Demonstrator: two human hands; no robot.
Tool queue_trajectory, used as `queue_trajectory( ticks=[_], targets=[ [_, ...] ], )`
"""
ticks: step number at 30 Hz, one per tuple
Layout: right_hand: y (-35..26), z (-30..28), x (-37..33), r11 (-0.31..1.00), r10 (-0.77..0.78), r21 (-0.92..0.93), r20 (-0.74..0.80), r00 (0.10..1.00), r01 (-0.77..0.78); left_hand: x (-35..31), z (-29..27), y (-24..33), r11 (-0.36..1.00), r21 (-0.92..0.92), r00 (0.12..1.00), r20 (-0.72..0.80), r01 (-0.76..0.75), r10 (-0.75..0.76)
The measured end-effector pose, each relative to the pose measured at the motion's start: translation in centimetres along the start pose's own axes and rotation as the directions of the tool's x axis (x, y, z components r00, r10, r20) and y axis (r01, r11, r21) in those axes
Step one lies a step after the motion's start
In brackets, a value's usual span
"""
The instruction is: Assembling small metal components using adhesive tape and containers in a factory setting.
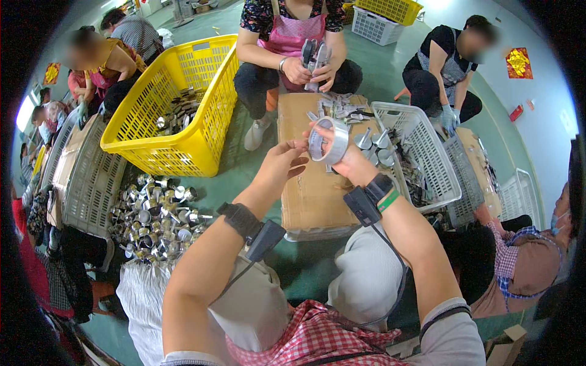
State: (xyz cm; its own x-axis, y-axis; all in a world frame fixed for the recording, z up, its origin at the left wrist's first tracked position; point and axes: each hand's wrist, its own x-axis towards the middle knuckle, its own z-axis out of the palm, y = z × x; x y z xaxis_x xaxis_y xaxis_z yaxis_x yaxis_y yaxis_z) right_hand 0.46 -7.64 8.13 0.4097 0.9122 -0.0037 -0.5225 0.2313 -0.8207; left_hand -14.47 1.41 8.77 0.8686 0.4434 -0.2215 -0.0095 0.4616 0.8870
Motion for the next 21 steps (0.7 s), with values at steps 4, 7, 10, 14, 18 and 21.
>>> queue_trajectory(
  ticks=[4, 7, 10, 14, 18, 21],
  targets=[
    [0.05, 0.31, -0.01, 1.0, -0.014, 0.027, -0.013, 1.0, 0.015, -0.22, -0.06, 0.03, 1.0, 0.003, 1.0, 0.004, -0.013, 0.013],
    [0.08, 0.39, -0.04, 0.999, -0.008, 0.047, -0.037, 0.999, 0.01, -0.21, 0.02, 0.01, 1.0, 0.006, 1.0, 0.001, -0.015, 0.015],
    [-0.14, 0.53, -0.29, 1.0, 0.009, 0.026, -0.034, 0.999, -0.008, -0.3, 0.04, 0.03, 1.0, 0.006, 1.0, 0.003, -0.016, 0.016],
    [-0.28, 0.51, -0.38, 1.0, -0.003, 0.006, -0.023, 1.0, 0.004, -0.14, 0.04, -0.05, 1.0, 0.003, 1.0, 0.019, -0.018, 0.018],
    [-0.09, 0.72, -0.38, 1.0, -0.003, -0.006, -0.019, 1.0, 0.002, -0.35, -0.08, -0.02, 1.0, 0.011, 1.0, 0.0, -0.006, 0.006],
    [0.04, 0.45, -0.22, 1.0, 0.013, -0.01, 0.001, 1.0, -0.013, -0.55, -0.13, 0.1, 1.0, 0.008, 1.0, -0.006, -0.006, 0.006]
  ],
)
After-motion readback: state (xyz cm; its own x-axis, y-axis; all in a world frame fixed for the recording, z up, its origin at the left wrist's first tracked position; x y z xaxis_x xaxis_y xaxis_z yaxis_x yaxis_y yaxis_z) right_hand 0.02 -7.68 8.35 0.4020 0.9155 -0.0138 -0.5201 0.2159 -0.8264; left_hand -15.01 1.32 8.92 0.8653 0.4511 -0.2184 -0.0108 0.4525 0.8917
